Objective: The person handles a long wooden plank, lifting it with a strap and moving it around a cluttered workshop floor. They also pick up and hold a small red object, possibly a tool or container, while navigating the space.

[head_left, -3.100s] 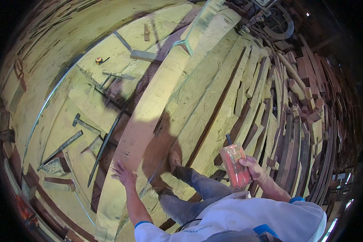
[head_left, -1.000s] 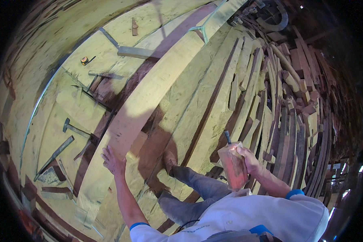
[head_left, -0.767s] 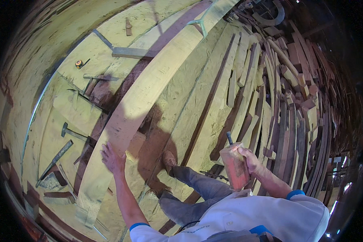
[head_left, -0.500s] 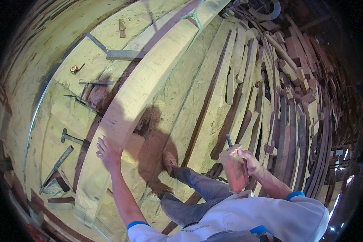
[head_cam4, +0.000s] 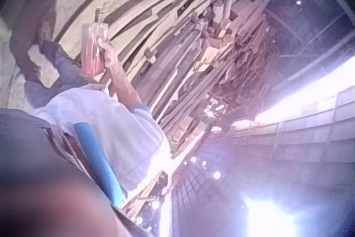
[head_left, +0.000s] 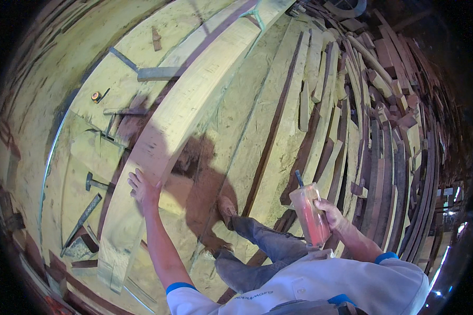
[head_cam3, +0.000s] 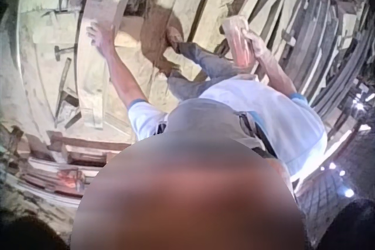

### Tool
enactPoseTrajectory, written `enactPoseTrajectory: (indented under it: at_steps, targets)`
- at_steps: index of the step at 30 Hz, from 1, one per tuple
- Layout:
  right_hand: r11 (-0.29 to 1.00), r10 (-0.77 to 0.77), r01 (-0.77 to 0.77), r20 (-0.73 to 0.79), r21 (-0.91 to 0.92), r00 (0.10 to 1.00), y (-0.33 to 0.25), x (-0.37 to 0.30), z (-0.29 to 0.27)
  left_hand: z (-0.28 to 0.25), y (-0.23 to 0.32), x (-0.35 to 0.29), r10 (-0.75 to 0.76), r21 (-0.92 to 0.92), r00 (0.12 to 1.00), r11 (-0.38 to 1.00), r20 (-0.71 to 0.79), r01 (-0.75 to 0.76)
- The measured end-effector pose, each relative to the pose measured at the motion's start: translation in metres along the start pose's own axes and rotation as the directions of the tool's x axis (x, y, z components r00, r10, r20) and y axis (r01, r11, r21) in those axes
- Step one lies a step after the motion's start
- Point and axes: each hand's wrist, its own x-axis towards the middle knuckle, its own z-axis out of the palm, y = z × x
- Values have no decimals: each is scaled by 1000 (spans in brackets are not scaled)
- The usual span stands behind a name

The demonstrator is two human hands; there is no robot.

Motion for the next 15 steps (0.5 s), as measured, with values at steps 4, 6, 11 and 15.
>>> enactPoseTrajectory:
  at_steps: [4, 6, 11, 15]
  targets:
    - [999, -27, 26, -15, -28, 1000, -3, 1, -1, 0, 14, 12, -12, 17, 1000, 1000, 14, 11]
    - [1000, -26, 26, 27, -7, 999, -4, 1, -2, 0, 17, 17, 35, 11, 999, 999, -30, -35]
    - [997, -73, 75, 66, -32, 995, -3, 5, -8, -4, 22, 31, 14, -52, 999, 998, -41, -16]
    - [992, -107, 106, 17, 69, 994, -4, 10, -7, -4, 25, 38, 17, -38, 1000, 999, -5, -17]
